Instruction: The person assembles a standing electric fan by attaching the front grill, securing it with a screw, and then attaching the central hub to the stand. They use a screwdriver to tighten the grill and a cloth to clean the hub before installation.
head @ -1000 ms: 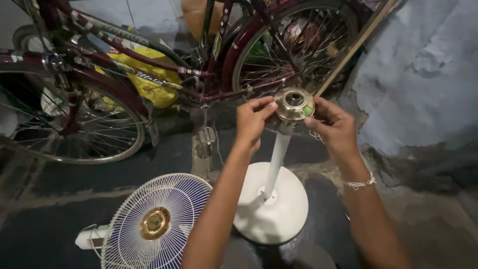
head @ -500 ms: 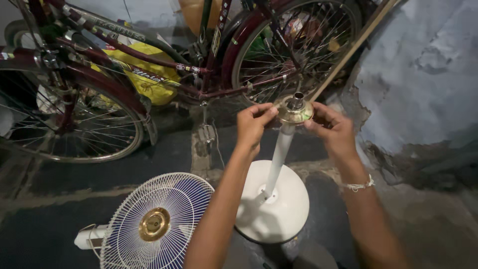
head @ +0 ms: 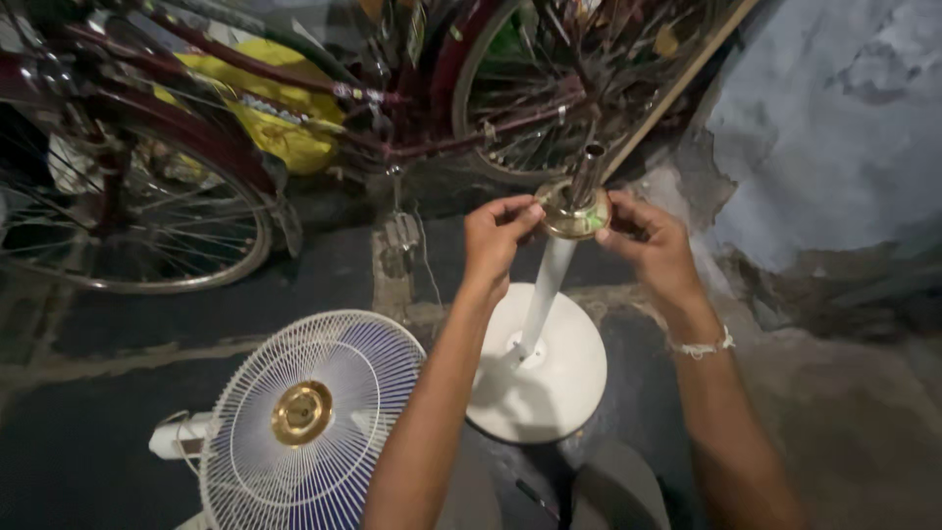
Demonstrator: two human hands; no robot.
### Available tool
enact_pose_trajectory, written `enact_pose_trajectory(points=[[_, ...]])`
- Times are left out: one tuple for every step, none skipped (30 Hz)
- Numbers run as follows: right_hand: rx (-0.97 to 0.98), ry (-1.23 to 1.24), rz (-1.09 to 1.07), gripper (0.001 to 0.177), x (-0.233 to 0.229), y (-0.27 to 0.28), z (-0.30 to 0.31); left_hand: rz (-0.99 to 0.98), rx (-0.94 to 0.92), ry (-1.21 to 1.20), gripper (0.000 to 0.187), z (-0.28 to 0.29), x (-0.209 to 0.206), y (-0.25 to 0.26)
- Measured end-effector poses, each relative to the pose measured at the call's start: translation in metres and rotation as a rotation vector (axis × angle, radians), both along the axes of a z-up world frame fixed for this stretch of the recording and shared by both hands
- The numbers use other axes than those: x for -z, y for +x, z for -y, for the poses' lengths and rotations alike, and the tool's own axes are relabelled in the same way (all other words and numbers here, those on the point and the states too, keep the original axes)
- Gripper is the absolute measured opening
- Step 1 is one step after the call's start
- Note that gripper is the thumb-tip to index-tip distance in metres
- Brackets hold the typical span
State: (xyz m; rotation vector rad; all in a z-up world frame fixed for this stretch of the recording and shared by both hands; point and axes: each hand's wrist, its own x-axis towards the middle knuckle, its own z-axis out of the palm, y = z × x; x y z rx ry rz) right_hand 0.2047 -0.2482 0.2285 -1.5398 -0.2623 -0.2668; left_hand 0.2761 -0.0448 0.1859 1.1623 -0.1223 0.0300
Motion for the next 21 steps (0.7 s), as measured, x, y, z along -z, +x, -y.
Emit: enact_pose_trajectory(points=[[-0.005, 0.008, -0.017, 0.048, 0.003, 0.001, 0.001, -0.006, -0.007, 0.012, 0.026, 0.000, 0.004, 0.000], [-0.013, 0.015, -0.027, 0.048, 0.006, 0.002, 0.002, -0.001, -0.007, 0.006, 0.027, 0.000, 0.007, 0.000], [-0.021, 0.022, -0.037, 0.048, 0.009, 0.003, 0.003, 0.004, -0.007, -0.001, 0.027, 0.000, 0.011, 0.000], [-0.029, 0.030, -0.047, 0.048, 0.012, 0.003, 0.003, 0.009, -0.007, -0.008, 0.027, 0.000, 0.014, -0.001], [-0.034, 0.022, -0.036, 0.048, 0.014, 0.003, 0.003, -0.005, -0.009, 0.004, 0.028, -0.001, 0.017, -0.002], [-0.040, 0.014, -0.025, 0.048, 0.017, 0.003, 0.002, -0.018, -0.012, 0.016, 0.028, -0.002, 0.020, -0.004], [-0.044, 0.005, -0.012, 0.048, 0.018, 0.003, 0.002, -0.029, -0.012, 0.027, 0.029, -0.003, 0.023, -0.005], [-0.040, 0.035, -0.023, 0.049, 0.021, 0.002, 0.001, -0.040, -0.005, 0.006, 0.029, -0.003, 0.025, -0.005], [-0.034, 0.063, -0.037, 0.051, 0.023, 0.002, 0.001, -0.053, 0.003, -0.017, 0.029, -0.002, 0.027, -0.007], [-0.028, 0.092, -0.050, 0.052, 0.025, 0.001, 0.002, -0.065, 0.011, -0.039, 0.030, -0.001, 0.030, -0.007], [-0.017, 0.090, -0.066, 0.051, 0.028, 0.001, 0.002, -0.061, 0.009, -0.039, 0.030, 0.000, 0.032, -0.008], [-0.005, 0.089, -0.082, 0.051, 0.030, 0.002, 0.003, -0.056, 0.006, -0.039, 0.030, 0.001, 0.034, -0.008], [0.006, 0.088, -0.099, 0.051, 0.032, 0.002, 0.003, -0.053, 0.002, -0.038, 0.030, 0.001, 0.036, -0.008], [-0.010, 0.098, -0.093, 0.051, 0.035, 0.003, 0.004, -0.051, 0.005, -0.041, 0.030, 0.001, 0.038, -0.008], [-0.025, 0.109, -0.088, 0.051, 0.037, 0.003, 0.004, -0.050, 0.009, -0.043, 0.030, 0.000, 0.040, -0.008], [-0.040, 0.120, -0.083, 0.051, 0.040, 0.003, 0.004, -0.050, 0.013, -0.045, 0.030, -0.001, 0.042, -0.008], [-0.041, 0.129, -0.091, 0.052, 0.043, 0.002, 0.005, -0.049, 0.015, -0.057, 0.030, -0.001, 0.045, -0.009], [-0.041, 0.139, -0.099, 0.054, 0.046, 0.001, 0.005, -0.049, 0.016, -0.070, 0.030, -0.002, 0.048, -0.010], [-0.042, 0.147, -0.101, 0.056, 0.048, 0.001, 0.004, -0.044, 0.017, -0.083, 0.030, -0.002, 0.050, -0.010], [-0.037, 0.150, -0.108, 0.057, 0.049, 0.000, 0.004, -0.056, 0.019, -0.081, 0.031, -0.002, 0.052, -0.012], [-0.033, 0.155, -0.110, 0.058, 0.049, 0.001, 0.004, -0.063, 0.020, -0.078, 0.032, -0.002, 0.052, -0.011]])
